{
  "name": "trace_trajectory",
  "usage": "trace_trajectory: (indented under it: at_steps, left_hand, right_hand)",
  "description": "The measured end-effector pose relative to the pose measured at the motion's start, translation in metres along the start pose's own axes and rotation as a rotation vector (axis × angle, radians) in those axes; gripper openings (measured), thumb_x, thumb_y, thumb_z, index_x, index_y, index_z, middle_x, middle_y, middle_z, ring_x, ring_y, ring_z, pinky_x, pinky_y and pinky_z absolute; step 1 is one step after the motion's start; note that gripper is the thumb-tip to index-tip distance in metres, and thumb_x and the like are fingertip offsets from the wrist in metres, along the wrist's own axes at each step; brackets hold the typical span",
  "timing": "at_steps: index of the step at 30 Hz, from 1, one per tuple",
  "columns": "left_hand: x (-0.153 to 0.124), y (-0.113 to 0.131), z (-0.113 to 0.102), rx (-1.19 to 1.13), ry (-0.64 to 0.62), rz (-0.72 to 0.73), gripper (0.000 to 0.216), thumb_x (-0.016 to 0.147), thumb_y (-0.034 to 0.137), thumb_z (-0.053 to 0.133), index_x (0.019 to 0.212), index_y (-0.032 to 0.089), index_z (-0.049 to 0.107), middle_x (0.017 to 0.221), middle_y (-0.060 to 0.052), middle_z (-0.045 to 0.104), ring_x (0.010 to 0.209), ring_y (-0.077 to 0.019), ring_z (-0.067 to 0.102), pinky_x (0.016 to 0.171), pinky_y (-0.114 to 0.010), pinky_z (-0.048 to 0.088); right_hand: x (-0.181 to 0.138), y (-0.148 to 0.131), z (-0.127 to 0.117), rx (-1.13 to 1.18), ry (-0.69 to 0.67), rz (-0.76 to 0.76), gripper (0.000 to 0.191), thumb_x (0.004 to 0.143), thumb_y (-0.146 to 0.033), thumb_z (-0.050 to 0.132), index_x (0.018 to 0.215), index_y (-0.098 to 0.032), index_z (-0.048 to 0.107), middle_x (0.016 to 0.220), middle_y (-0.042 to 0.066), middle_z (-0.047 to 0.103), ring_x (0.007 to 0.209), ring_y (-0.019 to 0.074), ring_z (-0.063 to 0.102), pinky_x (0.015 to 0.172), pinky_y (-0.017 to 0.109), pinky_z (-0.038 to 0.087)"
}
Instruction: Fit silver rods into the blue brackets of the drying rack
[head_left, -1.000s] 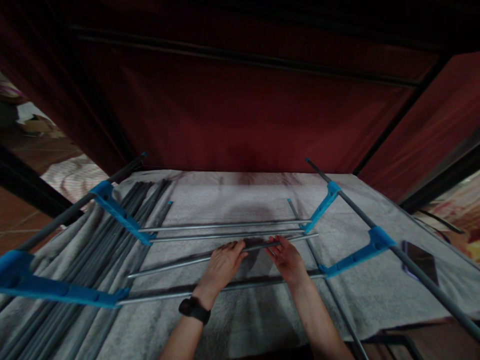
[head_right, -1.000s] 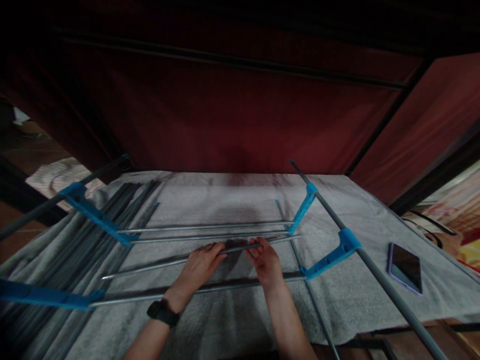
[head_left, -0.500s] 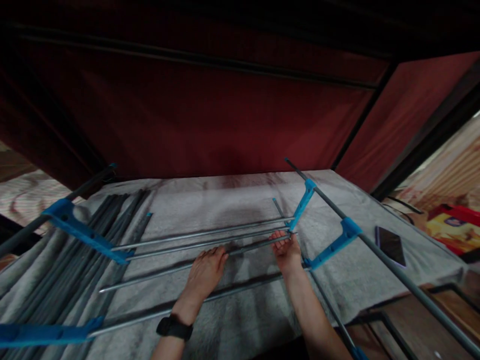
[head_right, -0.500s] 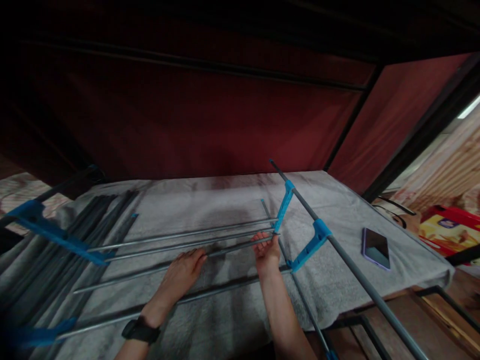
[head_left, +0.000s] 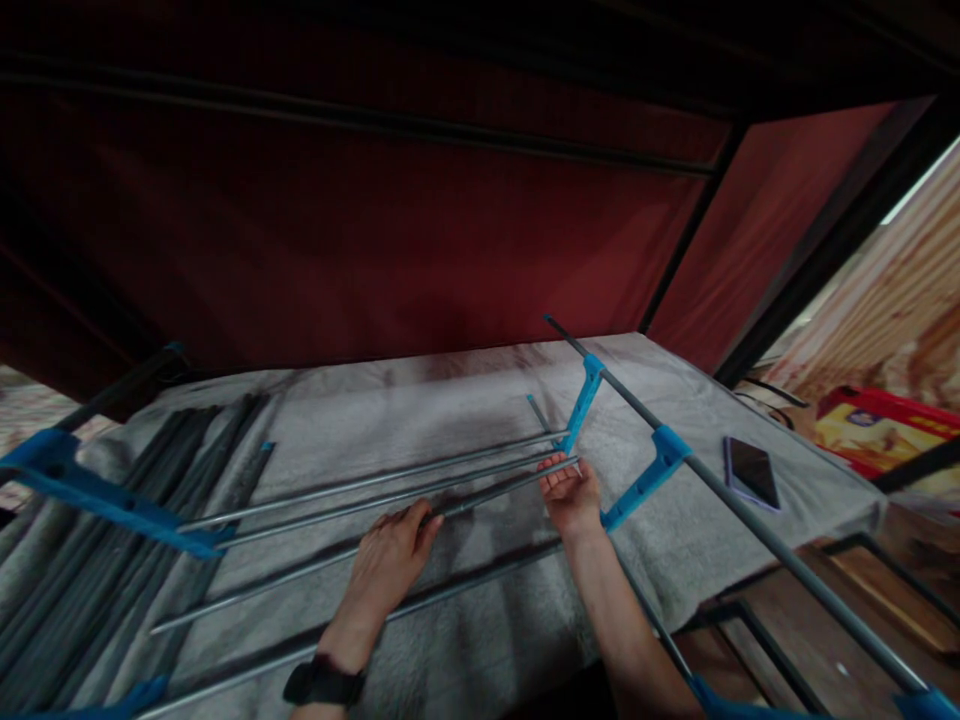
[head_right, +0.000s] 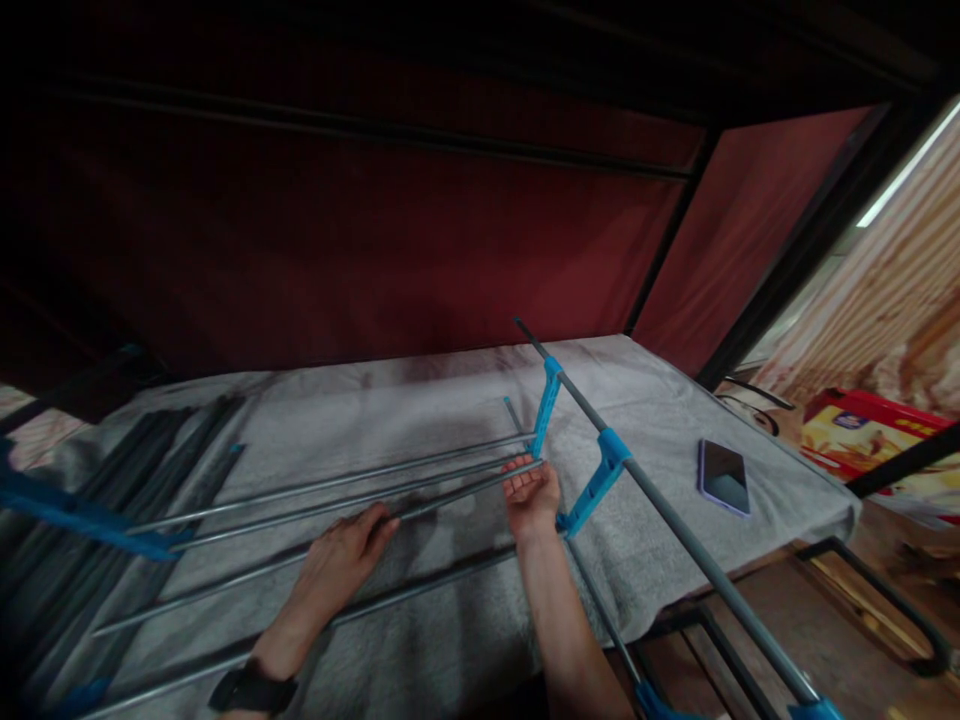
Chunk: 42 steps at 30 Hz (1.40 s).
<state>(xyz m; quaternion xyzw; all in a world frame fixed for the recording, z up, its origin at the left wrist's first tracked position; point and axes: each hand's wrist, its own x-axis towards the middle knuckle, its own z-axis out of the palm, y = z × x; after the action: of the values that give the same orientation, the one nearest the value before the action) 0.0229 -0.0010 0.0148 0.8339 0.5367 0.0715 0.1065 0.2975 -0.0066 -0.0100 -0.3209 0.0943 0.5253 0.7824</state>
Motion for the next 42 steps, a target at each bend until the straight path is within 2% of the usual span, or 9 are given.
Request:
trace_trajectory:
  at_steps: [9,18,24,29,31,33,36,42]
  left_hand:
    - [0.000,-0.002,-0.003,-0.007,0.042,0.030,0.033,0.100,0.040,0.030,0.102,0.023,0.059,0.099,-0.004,0.071,0.091,-0.0213,0.066,0.085,-0.034,0.044]
    - [-0.001,0.004,-0.007,-0.001,0.040,0.023,0.036,0.099,0.044,0.032,0.095,0.022,0.061,0.094,-0.005,0.071,0.089,-0.0212,0.066,0.077,-0.031,0.044]
    - [-0.002,0.008,-0.003,-0.023,0.008,0.030,0.039,0.099,0.048,0.030,0.096,0.023,0.061,0.091,-0.003,0.072,0.087,-0.0205,0.067,0.073,-0.030,0.042]
    - [-0.003,0.014,0.005,-0.030,0.000,0.054,0.043,0.100,0.048,0.028,0.098,0.023,0.063,0.094,-0.004,0.072,0.089,-0.0221,0.067,0.075,-0.031,0.043]
    - [-0.005,0.015,0.006,-0.011,0.006,0.051,0.041,0.099,0.047,0.030,0.099,0.023,0.063,0.095,-0.005,0.072,0.090,-0.0229,0.067,0.075,-0.032,0.044]
    - [-0.006,0.014,0.006,-0.002,0.009,0.055,0.035,0.098,0.046,0.036,0.102,0.023,0.063,0.097,-0.005,0.071,0.092,-0.0230,0.067,0.077,-0.032,0.044]
    - [-0.009,0.008,0.000,0.010,0.008,0.042,0.024,0.096,0.039,0.047,0.104,0.023,0.062,0.099,-0.005,0.071,0.095,-0.0221,0.066,0.080,-0.032,0.044]
    - [-0.013,-0.015,-0.015,0.061,0.018,-0.109,0.013,0.089,0.026,0.058,0.100,0.022,0.063,0.103,-0.006,0.071,0.101,-0.0222,0.064,0.089,-0.034,0.043]
  right_hand:
    - [0.000,-0.002,-0.001,-0.024,-0.027,-0.027,0.014,0.077,-0.027,0.045,0.081,-0.022,0.058,0.072,-0.001,0.066,0.069,0.0118,0.066,0.070,0.027,0.056]
    - [0.003,0.002,-0.002,-0.100,0.024,-0.036,0.017,0.082,-0.028,0.040,0.080,-0.022,0.057,0.069,0.000,0.065,0.065,0.0120,0.065,0.069,0.027,0.057]
    - [0.000,0.004,-0.001,-0.064,0.047,-0.007,0.029,0.089,-0.027,0.030,0.088,-0.020,0.059,0.077,0.003,0.068,0.072,0.0129,0.067,0.072,0.028,0.057]
    - [-0.004,0.015,-0.004,-0.112,0.020,0.001,0.037,0.093,-0.039,0.027,0.086,-0.022,0.059,0.077,0.004,0.068,0.071,0.0141,0.067,0.070,0.031,0.057]
    - [-0.005,0.017,-0.005,-0.146,0.041,-0.017,0.034,0.093,-0.039,0.031,0.083,-0.022,0.058,0.076,0.002,0.068,0.070,0.0136,0.067,0.069,0.030,0.057]
    - [-0.004,0.016,-0.006,-0.167,0.072,-0.015,0.029,0.094,-0.030,0.034,0.079,-0.022,0.057,0.071,0.000,0.066,0.066,0.0116,0.066,0.067,0.028,0.056]
    - [0.002,0.008,-0.010,-0.172,0.089,-0.017,0.031,0.094,-0.023,0.031,0.073,-0.021,0.054,0.064,-0.002,0.062,0.059,0.0099,0.063,0.062,0.025,0.055]
    - [0.024,-0.018,-0.027,-0.196,0.134,-0.001,0.030,0.090,-0.017,0.031,0.065,-0.021,0.049,0.053,-0.003,0.050,0.045,0.0096,0.053,0.050,0.026,0.052]
